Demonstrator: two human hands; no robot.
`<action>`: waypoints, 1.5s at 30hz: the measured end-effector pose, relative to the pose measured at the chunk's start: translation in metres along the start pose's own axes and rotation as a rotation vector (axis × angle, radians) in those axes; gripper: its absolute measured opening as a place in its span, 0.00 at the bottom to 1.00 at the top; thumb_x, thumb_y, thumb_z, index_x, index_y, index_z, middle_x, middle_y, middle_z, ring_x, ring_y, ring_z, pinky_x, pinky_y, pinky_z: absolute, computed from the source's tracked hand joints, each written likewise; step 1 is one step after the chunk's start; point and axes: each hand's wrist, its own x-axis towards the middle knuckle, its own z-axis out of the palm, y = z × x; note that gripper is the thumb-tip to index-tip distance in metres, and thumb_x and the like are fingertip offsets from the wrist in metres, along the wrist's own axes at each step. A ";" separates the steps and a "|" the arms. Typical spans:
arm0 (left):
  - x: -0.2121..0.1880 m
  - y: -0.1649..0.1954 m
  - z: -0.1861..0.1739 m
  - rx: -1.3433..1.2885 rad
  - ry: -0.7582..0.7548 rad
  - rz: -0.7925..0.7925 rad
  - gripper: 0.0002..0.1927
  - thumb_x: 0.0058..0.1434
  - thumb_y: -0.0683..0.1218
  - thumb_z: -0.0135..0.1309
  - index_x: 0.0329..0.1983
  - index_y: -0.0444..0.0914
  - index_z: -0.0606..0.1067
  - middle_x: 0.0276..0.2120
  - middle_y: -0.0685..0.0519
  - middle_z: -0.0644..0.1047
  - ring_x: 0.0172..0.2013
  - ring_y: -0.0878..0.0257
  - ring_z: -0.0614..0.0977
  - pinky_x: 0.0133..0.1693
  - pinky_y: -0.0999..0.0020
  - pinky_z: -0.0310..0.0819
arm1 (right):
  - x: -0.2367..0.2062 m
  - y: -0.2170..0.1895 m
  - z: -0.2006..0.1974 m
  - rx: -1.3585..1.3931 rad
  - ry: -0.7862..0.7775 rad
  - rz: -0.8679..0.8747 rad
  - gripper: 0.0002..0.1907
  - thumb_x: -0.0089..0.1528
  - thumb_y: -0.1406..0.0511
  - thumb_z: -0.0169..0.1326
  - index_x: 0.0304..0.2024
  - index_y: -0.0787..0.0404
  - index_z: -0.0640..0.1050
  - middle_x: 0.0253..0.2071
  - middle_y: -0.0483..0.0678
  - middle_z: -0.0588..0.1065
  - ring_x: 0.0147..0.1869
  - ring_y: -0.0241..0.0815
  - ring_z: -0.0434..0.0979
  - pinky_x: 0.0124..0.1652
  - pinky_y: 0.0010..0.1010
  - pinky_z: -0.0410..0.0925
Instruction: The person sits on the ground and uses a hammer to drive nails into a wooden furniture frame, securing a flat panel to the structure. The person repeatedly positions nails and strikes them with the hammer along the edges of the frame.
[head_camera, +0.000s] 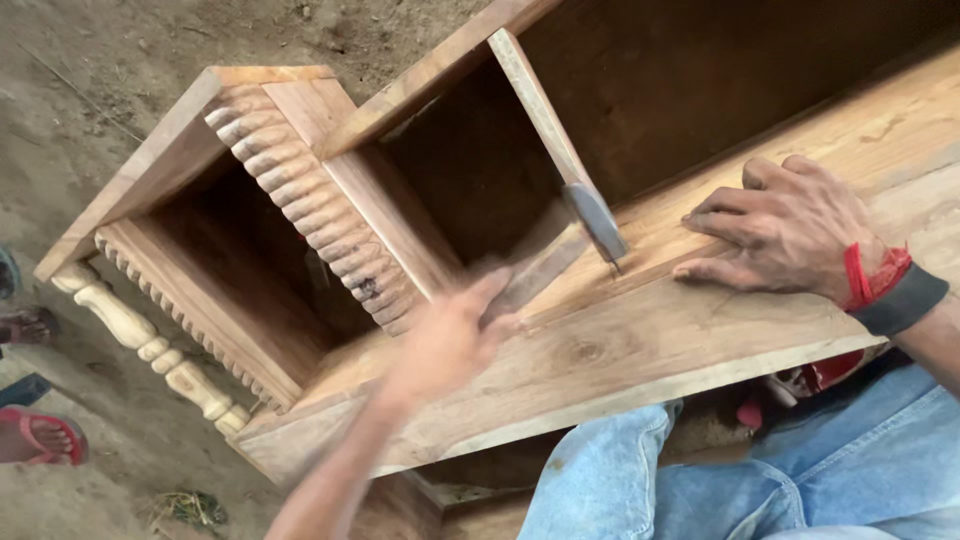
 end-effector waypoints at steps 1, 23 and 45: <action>-0.003 -0.001 0.006 0.213 -0.289 -0.078 0.08 0.71 0.48 0.56 0.51 0.47 0.74 0.30 0.53 0.80 0.27 0.64 0.78 0.29 0.61 0.74 | 0.000 0.000 -0.001 0.020 0.012 0.004 0.32 0.49 0.35 0.57 0.38 0.49 0.88 0.34 0.36 0.81 0.40 0.42 0.75 0.38 0.37 0.69; 0.011 -0.049 -0.038 -0.740 0.524 0.315 0.14 0.72 0.49 0.51 0.56 0.39 0.69 0.26 0.58 0.72 0.20 0.72 0.72 0.16 0.76 0.65 | -0.008 0.006 0.012 0.037 0.062 -0.022 0.26 0.49 0.39 0.60 0.34 0.49 0.87 0.35 0.36 0.80 0.40 0.41 0.75 0.39 0.36 0.68; -0.004 -0.026 -0.055 -0.121 0.448 0.221 0.14 0.75 0.49 0.45 0.55 0.35 0.73 0.35 0.47 0.78 0.29 0.58 0.79 0.29 0.66 0.76 | -0.025 0.011 0.033 -0.057 0.501 0.111 0.19 0.63 0.48 0.61 0.45 0.52 0.86 0.34 0.40 0.78 0.35 0.40 0.68 0.39 0.33 0.63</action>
